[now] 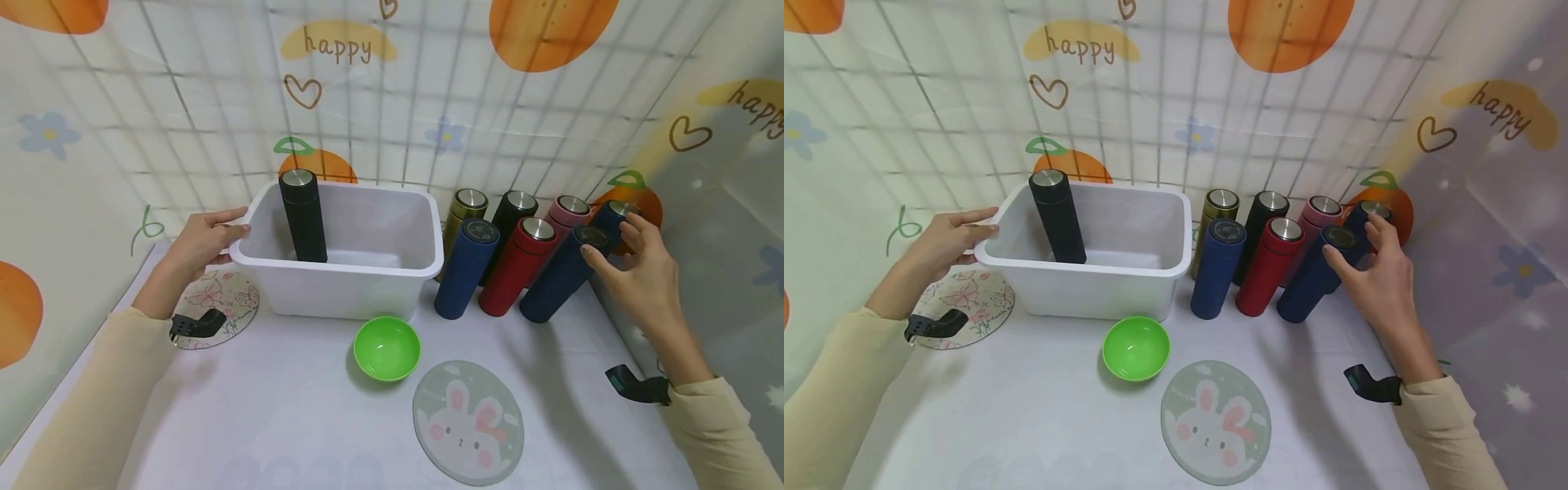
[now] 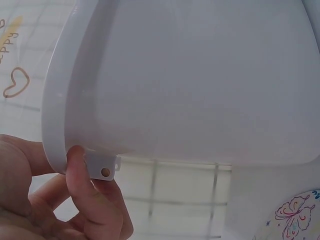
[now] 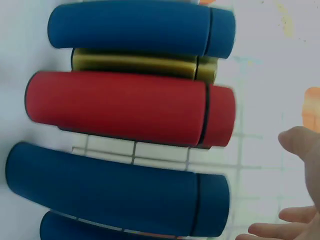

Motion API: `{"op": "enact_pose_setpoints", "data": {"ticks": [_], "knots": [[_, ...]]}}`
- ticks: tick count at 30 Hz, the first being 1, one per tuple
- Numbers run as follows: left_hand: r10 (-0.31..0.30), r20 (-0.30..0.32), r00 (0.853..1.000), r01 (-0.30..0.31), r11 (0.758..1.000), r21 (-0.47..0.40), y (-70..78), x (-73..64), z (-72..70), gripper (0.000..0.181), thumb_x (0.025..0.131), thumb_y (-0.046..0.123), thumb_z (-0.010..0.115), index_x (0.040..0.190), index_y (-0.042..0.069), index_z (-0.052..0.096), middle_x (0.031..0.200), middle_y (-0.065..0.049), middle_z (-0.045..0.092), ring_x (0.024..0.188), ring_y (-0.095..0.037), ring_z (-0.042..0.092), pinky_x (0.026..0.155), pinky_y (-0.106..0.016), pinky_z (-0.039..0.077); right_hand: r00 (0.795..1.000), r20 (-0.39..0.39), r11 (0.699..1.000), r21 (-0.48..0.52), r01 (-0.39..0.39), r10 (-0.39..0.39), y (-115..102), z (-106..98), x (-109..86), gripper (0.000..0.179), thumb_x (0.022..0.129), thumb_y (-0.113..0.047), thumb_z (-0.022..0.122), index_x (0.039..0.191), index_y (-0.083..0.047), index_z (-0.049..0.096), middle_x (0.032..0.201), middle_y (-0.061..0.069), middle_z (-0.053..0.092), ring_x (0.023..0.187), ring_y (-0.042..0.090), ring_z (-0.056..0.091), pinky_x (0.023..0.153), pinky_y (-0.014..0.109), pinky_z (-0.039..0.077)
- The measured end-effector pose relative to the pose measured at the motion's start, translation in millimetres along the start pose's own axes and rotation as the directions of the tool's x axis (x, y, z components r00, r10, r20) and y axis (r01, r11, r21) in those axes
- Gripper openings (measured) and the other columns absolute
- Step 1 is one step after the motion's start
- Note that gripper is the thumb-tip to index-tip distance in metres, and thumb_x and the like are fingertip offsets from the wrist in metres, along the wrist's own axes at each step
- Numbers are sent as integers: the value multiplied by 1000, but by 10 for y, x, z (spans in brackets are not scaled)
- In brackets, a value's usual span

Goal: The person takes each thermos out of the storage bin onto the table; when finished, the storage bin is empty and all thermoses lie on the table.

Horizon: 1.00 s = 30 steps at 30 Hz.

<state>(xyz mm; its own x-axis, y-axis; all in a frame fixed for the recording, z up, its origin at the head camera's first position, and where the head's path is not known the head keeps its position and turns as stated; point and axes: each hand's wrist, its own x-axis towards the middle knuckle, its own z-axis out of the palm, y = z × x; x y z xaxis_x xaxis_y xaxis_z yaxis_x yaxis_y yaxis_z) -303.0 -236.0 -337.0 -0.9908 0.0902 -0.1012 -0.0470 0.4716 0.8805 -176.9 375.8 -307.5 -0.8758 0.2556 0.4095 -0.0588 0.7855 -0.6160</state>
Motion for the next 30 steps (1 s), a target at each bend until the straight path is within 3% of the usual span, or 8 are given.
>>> {"op": "enact_pose_setpoints", "data": {"ticks": [5,11,16,22,30], "knots": [[1,-3,1000,-1,1000,2,4,2,0,58,103,27,56,157,18,35,149,-24,44,104,-20,57,71,-25,55,995,-46,996,12,89,-88,-177,-17,-142,78,92,-30,74,157,-16,32,153,13,43,139,30,42,109,41,37],[-6,-24,1000,6,1000,15,14,-14,-14,59,102,28,56,157,18,34,149,-24,44,109,-27,55,71,-26,55,974,-106,975,72,210,-202,-457,4,-288,72,87,-17,79,150,-20,45,146,9,53,133,14,49,103,22,40],[-4,-26,1000,4,1000,13,20,-26,-22,60,102,29,56,157,17,34,149,-24,43,111,-30,54,72,-25,55,959,-106,955,116,273,-262,-661,46,-354,69,86,-11,79,147,-22,50,142,6,56,128,12,53,99,19,43],[0,-22,1000,1,1000,4,9,-18,-16,60,102,30,56,156,16,35,148,-24,44,107,-26,55,72,-26,55,952,-53,943,129,307,-303,-853,135,-401,66,88,-12,78,147,-19,50,142,4,56,131,16,52,97,21,45],[-1,-13,1000,1,1000,0,-6,3,0,60,102,30,57,157,17,35,150,-23,43,108,-25,54,72,-26,55,926,-10,901,227,369,-377,-1031,283,-440,69,84,-2,80,146,-16,51,139,4,57,127,22,54,96,19,45]]}}
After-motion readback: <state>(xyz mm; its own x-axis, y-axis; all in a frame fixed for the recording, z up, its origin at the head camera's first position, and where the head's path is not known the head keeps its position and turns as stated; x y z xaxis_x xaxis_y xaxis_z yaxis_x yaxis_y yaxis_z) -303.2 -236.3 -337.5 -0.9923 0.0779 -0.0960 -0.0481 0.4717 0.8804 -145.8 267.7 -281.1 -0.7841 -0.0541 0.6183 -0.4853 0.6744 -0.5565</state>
